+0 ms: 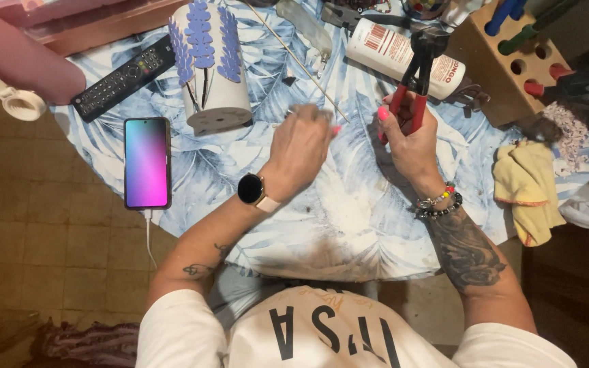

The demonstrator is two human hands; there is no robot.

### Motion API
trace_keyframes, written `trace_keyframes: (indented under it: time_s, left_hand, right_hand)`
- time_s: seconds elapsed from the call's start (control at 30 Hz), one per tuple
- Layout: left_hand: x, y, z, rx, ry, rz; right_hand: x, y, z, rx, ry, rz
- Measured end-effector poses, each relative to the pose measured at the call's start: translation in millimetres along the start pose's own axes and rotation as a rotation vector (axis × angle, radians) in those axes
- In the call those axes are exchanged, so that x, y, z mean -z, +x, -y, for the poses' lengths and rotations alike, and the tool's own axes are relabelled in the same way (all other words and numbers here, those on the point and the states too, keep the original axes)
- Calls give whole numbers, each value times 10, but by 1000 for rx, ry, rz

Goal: Using wire cutters to trim metal wires and assembling small decorative components on a craft table.

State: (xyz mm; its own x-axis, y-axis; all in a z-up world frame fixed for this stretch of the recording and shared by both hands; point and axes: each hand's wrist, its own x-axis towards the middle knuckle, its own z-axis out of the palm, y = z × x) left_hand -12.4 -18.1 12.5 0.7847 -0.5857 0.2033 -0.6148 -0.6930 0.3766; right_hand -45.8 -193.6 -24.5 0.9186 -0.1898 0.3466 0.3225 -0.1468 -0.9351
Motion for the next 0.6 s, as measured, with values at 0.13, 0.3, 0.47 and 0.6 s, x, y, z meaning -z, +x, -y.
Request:
trace_keyframes:
  time_s: [0.13,0.3,0.47,0.6]
  left_hand:
    - [-99,392,144,349,459,119]
    - [-486,778,540,600,650,227]
    - [-723,872,706,641,623,168]
    - [-741,844,690,573,583,105]
  right_hand:
    - [-14,-10,195,-156,-126,30]
    - [-23,-6,199,-160,-102,17]
    - [1,-14,182,-168,-102,19]
    - [-4,-16,230,-158,-129,39]
